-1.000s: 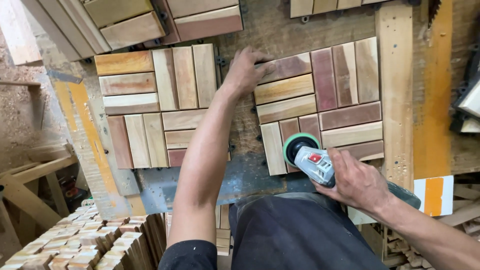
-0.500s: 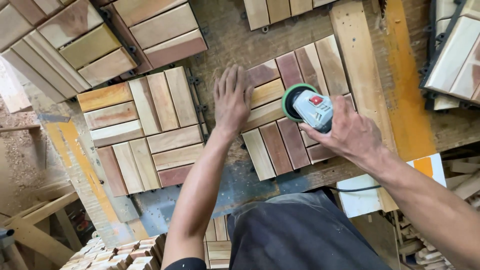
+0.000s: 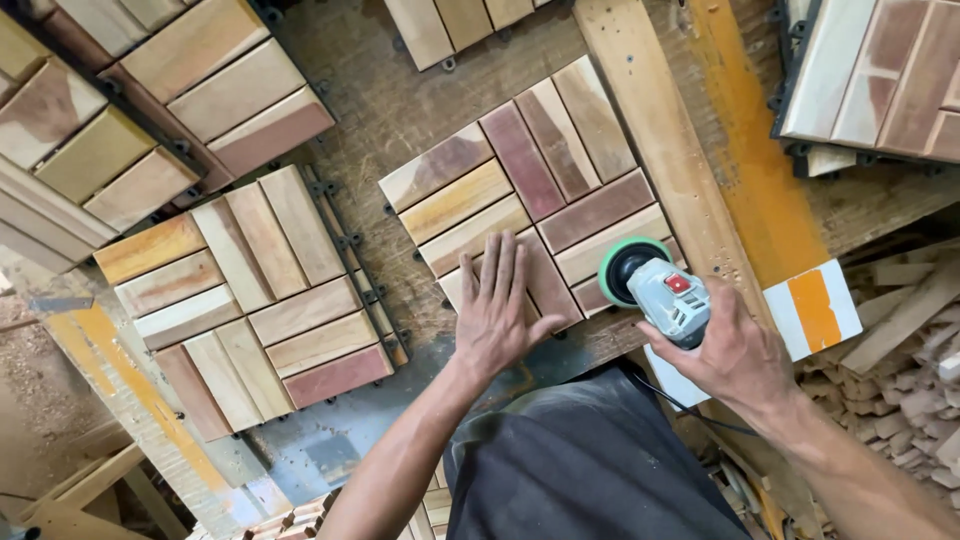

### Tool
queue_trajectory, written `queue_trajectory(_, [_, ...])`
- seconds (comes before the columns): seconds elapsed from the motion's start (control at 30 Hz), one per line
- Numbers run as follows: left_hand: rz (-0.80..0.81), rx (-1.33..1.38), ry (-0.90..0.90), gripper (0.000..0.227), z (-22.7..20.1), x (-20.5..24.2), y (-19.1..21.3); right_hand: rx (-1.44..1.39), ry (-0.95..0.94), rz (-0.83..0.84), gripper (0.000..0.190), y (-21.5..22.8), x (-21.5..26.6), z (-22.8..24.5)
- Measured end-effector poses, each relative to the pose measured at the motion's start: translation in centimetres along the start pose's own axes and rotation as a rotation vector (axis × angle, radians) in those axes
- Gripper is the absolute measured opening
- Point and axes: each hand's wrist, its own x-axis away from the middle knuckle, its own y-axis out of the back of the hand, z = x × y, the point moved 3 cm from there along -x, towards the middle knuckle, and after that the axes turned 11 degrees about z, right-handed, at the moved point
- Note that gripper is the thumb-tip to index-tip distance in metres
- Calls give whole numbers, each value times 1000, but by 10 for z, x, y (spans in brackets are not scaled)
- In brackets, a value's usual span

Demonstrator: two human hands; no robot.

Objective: Sanding the surface of interlocking wooden floor tiles using a handheld orbital sander in a workshop.

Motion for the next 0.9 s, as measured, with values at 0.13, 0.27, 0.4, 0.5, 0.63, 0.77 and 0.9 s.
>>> queue_trajectory(0.13, [36,6,-60,120,-19,7,3,-12,-177,41,99,4,5,-19])
queue_trajectory(0.27, [89,-26,-91,125,-17,9,-4,-69,-276,19,94,11,8,-20])
queue_trajectory(0.4, [126,-39,-106,121,-7,11,-2,-106,-134,89,95,1,9,-1])
queue_trajectory(0.5, [111,-25,-18,138,-5,18,-3,-25,94,25,88,-9,18,28])
queue_trajectory(0.63, [138,13,57,157,5,34,-11,-6,145,70,90,-23,25,56])
queue_trajectory(0.77, [184,87,158,156,1,43,-13,-77,82,-11,88,-25,22,46])
queue_trajectory(0.9, [177,94,216,143,-10,33,-23,-181,-12,-34,80,-5,11,10])
